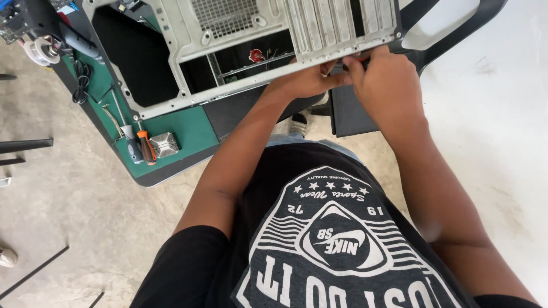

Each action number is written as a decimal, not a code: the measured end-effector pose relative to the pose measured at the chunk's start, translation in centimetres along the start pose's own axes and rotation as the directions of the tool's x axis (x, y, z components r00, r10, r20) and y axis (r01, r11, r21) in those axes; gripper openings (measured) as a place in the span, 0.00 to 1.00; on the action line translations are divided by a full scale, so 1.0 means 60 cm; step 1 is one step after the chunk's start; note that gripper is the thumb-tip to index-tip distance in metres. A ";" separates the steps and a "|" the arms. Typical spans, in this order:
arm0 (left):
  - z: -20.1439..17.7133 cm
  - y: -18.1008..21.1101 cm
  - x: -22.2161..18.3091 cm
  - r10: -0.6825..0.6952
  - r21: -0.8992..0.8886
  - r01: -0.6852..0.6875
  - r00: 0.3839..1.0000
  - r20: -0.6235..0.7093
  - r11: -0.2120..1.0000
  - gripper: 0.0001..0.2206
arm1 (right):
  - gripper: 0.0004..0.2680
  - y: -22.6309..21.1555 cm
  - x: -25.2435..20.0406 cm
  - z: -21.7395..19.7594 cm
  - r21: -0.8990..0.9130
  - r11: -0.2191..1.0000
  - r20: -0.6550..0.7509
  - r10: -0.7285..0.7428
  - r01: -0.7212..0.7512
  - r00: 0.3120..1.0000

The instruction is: The person is reassembling a computer case by using a screwdriver to secure screws into the frame.

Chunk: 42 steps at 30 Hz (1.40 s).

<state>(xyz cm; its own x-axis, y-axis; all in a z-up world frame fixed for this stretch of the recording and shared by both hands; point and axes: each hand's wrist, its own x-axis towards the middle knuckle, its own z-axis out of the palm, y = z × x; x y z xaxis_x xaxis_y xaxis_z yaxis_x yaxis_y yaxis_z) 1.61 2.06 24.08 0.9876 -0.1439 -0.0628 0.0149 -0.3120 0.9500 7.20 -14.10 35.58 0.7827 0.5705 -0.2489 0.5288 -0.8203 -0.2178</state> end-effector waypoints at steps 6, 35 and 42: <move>0.004 -0.002 -0.005 -0.077 -0.140 0.074 0.997 -0.015 0.987 0.08 | 0.35 -0.009 0.002 -0.009 -0.172 0.962 0.161 0.239 -0.211 0.958; 0.028 0.014 -0.010 -0.095 0.118 0.124 0.970 -0.224 0.985 0.12 | 0.35 -0.002 0.005 -0.007 -0.166 0.980 0.066 0.118 -0.105 0.991; 0.027 -0.007 -0.002 0.081 0.101 -0.061 0.975 -0.207 0.993 0.13 | 0.12 0.019 -0.004 -0.043 0.201 0.898 0.063 -0.410 0.391 0.910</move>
<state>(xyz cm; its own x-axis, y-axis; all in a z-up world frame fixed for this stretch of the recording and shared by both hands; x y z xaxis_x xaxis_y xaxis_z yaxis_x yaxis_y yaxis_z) 1.23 0.71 23.19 0.9964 0.0290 0.0792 -0.0613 -0.3963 0.9161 8.47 -15.29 37.84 0.4743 0.8582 -0.1963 0.7150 -0.5056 -0.4828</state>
